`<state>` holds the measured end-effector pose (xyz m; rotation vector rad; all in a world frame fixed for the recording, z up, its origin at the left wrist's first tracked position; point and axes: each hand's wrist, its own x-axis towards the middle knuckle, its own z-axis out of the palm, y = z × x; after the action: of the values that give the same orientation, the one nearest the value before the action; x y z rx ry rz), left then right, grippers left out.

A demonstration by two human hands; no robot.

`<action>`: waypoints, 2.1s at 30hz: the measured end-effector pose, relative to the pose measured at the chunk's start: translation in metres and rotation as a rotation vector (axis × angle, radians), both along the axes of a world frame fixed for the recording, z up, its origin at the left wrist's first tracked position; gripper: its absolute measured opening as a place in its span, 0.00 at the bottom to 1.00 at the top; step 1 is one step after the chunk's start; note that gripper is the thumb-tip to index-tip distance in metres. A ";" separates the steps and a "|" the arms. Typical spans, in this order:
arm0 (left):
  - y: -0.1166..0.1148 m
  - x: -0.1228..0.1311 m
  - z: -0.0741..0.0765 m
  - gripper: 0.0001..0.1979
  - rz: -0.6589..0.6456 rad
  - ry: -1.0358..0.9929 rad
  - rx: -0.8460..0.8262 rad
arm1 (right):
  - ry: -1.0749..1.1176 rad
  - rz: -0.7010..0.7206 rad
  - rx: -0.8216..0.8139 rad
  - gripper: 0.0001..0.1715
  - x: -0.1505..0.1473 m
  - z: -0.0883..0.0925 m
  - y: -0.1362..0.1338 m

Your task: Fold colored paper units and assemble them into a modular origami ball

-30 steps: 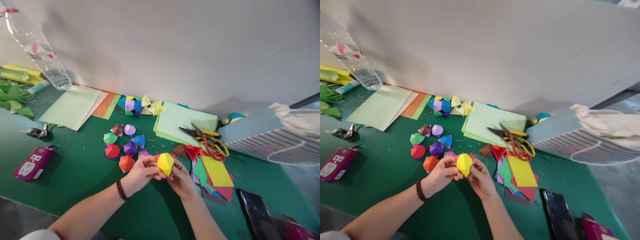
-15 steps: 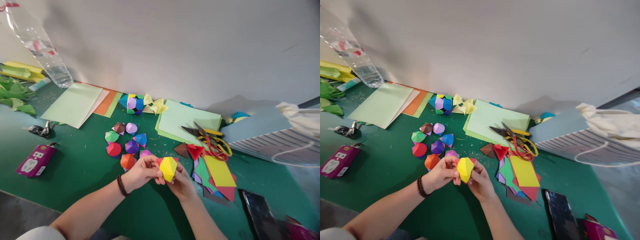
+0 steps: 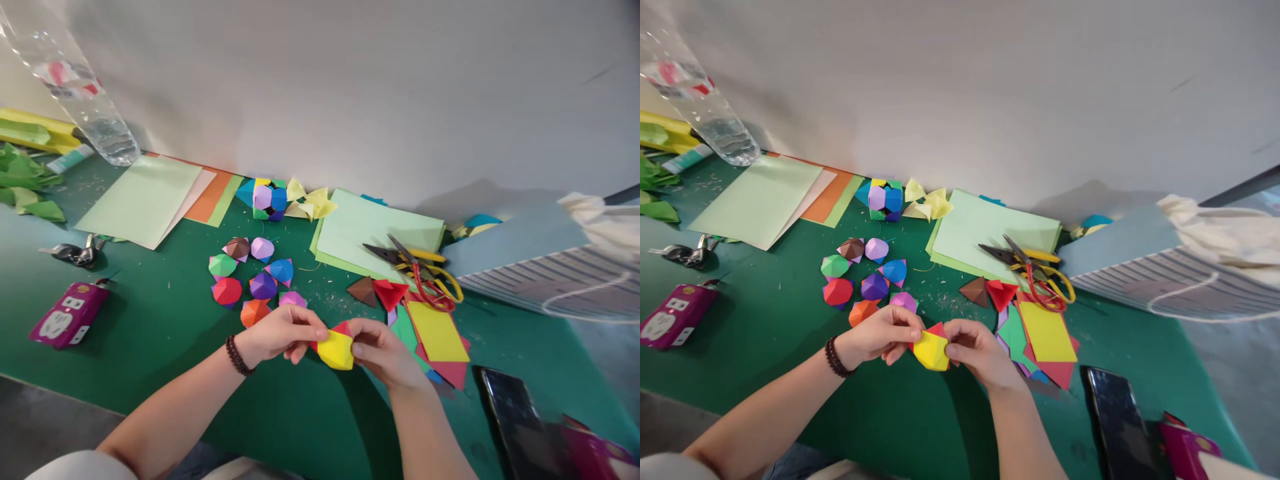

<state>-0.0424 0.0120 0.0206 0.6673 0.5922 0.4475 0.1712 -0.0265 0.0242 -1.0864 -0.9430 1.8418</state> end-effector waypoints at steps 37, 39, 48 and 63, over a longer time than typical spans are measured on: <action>-0.004 0.001 0.025 0.25 0.303 0.131 0.289 | 0.148 -0.233 0.121 0.28 -0.028 0.004 0.013; -0.007 -0.017 0.042 0.25 0.346 0.187 0.386 | 0.093 -0.267 0.146 0.29 -0.019 0.005 0.006; -0.069 -0.098 0.008 0.14 0.854 0.892 0.950 | -0.356 -0.179 0.253 0.13 -0.010 -0.031 -0.034; -0.018 -0.068 -0.004 0.21 0.563 1.058 1.273 | -1.108 0.085 0.793 0.40 -0.045 -0.042 -0.040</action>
<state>-0.1103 -0.0060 0.0166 2.0267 1.5343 1.0193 0.1262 -0.0662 -0.0181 -1.4906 -2.1076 0.6103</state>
